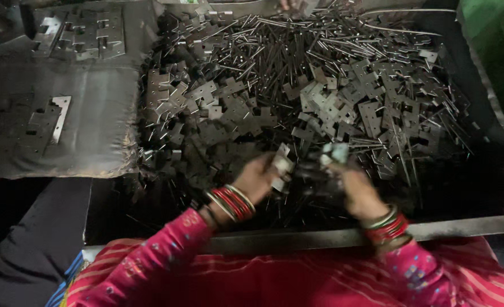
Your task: The person sorts through a tray of metal pieces, picking them up and moving them within the workspace.
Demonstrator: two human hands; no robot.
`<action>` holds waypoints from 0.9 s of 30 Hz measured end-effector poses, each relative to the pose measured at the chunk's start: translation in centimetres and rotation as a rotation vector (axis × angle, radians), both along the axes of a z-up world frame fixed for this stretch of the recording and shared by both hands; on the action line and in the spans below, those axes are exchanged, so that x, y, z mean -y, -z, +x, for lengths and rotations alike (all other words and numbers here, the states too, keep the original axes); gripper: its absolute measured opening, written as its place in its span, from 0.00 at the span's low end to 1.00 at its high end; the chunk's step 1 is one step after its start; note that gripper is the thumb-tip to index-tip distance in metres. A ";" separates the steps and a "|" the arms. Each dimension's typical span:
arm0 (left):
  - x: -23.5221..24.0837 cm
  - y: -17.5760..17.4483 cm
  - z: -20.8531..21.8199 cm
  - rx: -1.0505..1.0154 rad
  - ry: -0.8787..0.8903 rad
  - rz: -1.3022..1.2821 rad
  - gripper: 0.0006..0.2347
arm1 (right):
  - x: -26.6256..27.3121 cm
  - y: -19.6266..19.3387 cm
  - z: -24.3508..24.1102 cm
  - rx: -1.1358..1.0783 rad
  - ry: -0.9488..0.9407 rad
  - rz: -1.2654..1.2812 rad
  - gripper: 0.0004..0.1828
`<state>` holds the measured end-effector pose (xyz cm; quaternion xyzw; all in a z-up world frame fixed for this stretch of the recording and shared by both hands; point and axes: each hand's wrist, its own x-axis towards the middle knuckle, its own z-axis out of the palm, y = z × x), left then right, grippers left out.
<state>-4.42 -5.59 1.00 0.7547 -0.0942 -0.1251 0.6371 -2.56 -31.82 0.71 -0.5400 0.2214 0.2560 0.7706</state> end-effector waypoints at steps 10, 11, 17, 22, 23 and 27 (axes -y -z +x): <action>-2.2 3.7 1.4 0.396 0.053 0.768 0.23 | -0.2 -2.2 -3.0 0.936 -0.573 -0.636 0.28; -4.1 3.1 3.4 0.542 0.022 0.831 0.22 | 0.3 -3.1 -2.2 0.494 -0.488 -0.558 0.33; -18.6 -7.8 7.0 0.654 -0.383 0.166 0.16 | 3.3 -2.1 -0.6 0.506 -1.192 -1.597 0.39; -27.3 -10.8 4.8 0.618 -0.971 1.384 0.23 | 3.8 1.3 -0.5 0.509 -1.217 -1.630 0.36; -28.5 -10.1 5.0 0.616 -0.969 1.384 0.23 | 4.0 1.8 -0.5 0.502 -1.208 -1.652 0.31; -28.6 -7.3 6.8 0.599 -0.987 1.639 0.11 | 4.3 2.5 1.3 0.656 -1.156 -1.572 0.40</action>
